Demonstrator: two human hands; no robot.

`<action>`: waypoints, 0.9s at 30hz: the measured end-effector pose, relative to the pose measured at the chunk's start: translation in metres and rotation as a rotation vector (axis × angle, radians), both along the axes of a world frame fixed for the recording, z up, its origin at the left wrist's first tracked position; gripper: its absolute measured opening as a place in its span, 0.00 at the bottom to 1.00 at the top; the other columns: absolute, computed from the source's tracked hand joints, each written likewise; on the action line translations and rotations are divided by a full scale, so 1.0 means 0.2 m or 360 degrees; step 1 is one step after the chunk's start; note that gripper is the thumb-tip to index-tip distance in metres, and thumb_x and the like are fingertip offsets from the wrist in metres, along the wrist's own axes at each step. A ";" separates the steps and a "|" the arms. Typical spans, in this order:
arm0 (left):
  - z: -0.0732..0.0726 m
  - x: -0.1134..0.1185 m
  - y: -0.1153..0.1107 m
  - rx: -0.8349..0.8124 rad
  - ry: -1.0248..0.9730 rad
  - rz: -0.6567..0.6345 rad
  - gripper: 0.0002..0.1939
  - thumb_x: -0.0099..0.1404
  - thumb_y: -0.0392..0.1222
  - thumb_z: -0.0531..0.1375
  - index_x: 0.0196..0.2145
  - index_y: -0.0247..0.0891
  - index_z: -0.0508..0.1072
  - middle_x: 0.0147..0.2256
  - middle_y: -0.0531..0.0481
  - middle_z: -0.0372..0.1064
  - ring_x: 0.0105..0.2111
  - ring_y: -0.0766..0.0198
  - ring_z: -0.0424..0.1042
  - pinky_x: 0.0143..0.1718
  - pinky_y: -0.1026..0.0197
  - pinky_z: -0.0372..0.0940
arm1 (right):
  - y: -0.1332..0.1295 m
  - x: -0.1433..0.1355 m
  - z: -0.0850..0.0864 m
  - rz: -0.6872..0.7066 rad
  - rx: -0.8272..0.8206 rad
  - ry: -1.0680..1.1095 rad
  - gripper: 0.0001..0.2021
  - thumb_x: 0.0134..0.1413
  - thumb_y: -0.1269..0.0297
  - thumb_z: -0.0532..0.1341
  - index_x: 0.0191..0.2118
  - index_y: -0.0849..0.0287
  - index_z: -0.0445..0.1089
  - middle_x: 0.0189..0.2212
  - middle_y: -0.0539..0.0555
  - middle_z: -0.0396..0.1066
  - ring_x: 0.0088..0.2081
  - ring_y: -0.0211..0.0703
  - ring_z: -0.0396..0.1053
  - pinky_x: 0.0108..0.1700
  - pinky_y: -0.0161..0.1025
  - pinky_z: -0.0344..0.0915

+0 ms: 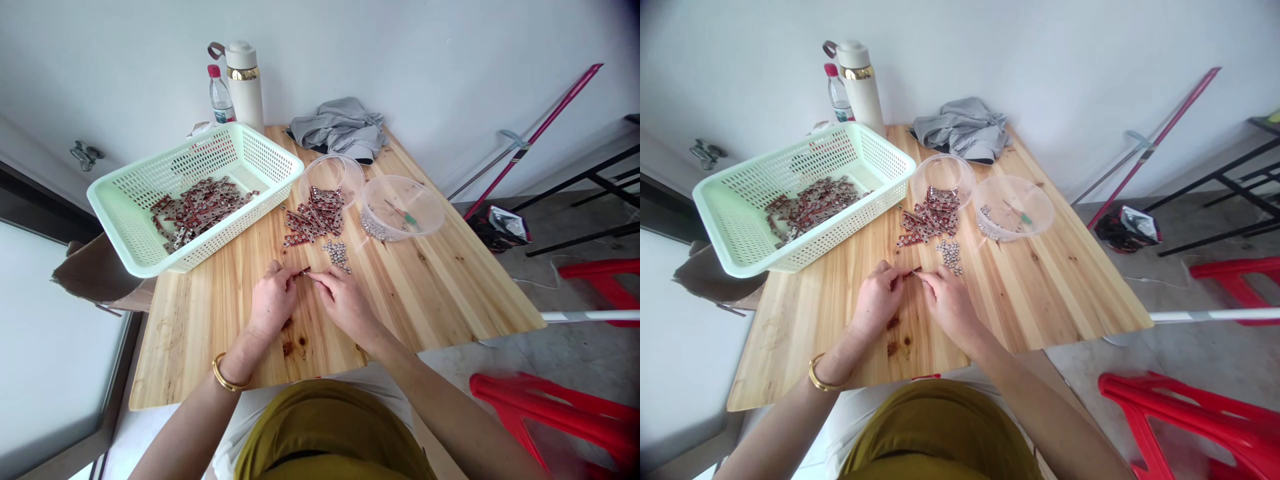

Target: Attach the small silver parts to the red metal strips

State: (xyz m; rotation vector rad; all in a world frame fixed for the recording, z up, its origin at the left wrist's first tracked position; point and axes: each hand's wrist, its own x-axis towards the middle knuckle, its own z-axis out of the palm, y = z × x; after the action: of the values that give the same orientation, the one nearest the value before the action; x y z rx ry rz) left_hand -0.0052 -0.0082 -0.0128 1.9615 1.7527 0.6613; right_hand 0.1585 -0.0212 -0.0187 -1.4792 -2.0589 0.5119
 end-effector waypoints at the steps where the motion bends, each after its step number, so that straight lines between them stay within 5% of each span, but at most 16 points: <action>1: 0.00 0.00 0.00 0.0000 0.0000 0.0000 0.16 0.65 0.33 0.52 0.43 0.41 0.78 0.34 0.49 0.67 0.34 0.64 0.71 0.37 0.64 0.66 | 0.00 0.00 0.00 0.0009 -0.0007 -0.0012 0.15 0.62 0.71 0.52 0.47 0.58 0.74 0.35 0.56 0.69 0.38 0.44 0.70 0.43 0.43 0.68; 19: -0.02 -0.01 0.01 0.0073 -0.0005 -0.0029 0.16 0.65 0.33 0.53 0.43 0.41 0.78 0.34 0.48 0.67 0.35 0.64 0.71 0.37 0.64 0.66 | 0.01 -0.01 0.03 0.0091 -0.0032 -0.0171 0.17 0.60 0.75 0.53 0.49 0.56 0.73 0.36 0.55 0.69 0.36 0.42 0.69 0.41 0.40 0.68; 23: -0.03 0.00 0.01 0.0089 -0.0093 -0.0035 0.16 0.64 0.31 0.53 0.42 0.40 0.78 0.32 0.50 0.67 0.33 0.66 0.71 0.37 0.65 0.66 | 0.00 0.02 0.03 0.0091 0.0001 0.0048 0.17 0.61 0.74 0.52 0.49 0.55 0.73 0.38 0.56 0.71 0.39 0.43 0.70 0.43 0.41 0.68; 27: 0.12 -0.07 0.03 0.0134 -0.0309 -0.0046 0.14 0.63 0.30 0.54 0.40 0.39 0.79 0.30 0.51 0.68 0.29 0.68 0.70 0.35 0.65 0.67 | -0.04 0.11 0.06 -0.0090 0.0047 0.0402 0.13 0.63 0.67 0.53 0.47 0.55 0.73 0.36 0.55 0.71 0.37 0.42 0.71 0.41 0.40 0.69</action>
State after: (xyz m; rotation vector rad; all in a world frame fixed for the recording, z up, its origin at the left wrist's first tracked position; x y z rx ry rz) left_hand -0.0200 -0.0027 0.0107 1.9023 1.6007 0.8966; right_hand 0.1805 -0.0298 -0.0062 -1.3748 -1.8164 0.6098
